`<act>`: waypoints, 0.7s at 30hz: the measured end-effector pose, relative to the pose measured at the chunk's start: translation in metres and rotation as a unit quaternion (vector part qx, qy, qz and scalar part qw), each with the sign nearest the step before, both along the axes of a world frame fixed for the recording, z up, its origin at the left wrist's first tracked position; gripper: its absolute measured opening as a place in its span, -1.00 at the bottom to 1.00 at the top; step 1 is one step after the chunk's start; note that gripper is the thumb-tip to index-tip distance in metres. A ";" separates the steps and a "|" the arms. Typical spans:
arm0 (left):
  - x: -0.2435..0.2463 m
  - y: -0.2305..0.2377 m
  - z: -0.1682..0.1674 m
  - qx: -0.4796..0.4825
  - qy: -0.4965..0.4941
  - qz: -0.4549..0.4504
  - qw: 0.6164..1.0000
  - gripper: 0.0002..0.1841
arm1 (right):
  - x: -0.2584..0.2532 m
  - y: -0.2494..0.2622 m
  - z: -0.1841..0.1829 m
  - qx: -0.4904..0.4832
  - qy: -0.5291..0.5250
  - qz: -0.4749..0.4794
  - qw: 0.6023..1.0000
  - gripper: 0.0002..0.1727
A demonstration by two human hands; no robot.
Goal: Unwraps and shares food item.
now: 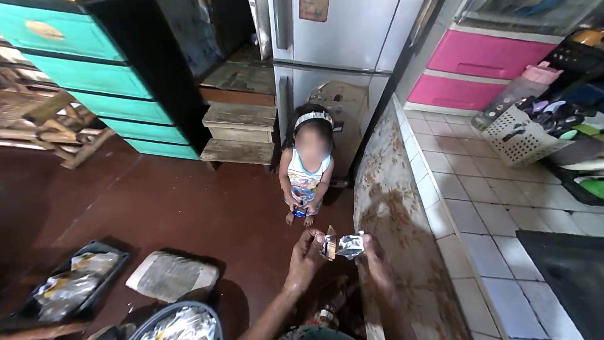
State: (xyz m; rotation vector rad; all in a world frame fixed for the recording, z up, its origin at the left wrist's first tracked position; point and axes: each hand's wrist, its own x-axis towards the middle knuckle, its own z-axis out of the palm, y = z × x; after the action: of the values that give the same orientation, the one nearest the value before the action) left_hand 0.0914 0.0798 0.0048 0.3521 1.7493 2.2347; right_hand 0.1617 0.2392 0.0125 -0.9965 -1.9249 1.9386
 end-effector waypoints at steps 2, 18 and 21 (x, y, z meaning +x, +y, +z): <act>0.001 -0.002 0.001 -0.038 0.029 -0.031 0.998 -0.81 | 0.002 -0.003 -0.008 -0.027 0.027 0.078 0.996 -0.43; 0.005 -0.002 -0.008 -0.055 0.000 -0.027 0.998 -0.81 | 0.020 -0.018 -0.021 -0.321 0.063 0.226 0.918 0.10; -0.001 -0.004 -0.007 -0.039 -0.053 -0.067 0.996 -0.82 | 0.025 -0.013 -0.042 -0.359 0.145 0.254 0.886 0.15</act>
State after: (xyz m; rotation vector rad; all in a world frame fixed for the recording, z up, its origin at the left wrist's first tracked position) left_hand 0.0904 0.0757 -0.0026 0.3176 1.6987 2.0472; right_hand 0.1866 0.2261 -0.0294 -0.2689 -1.3828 3.0123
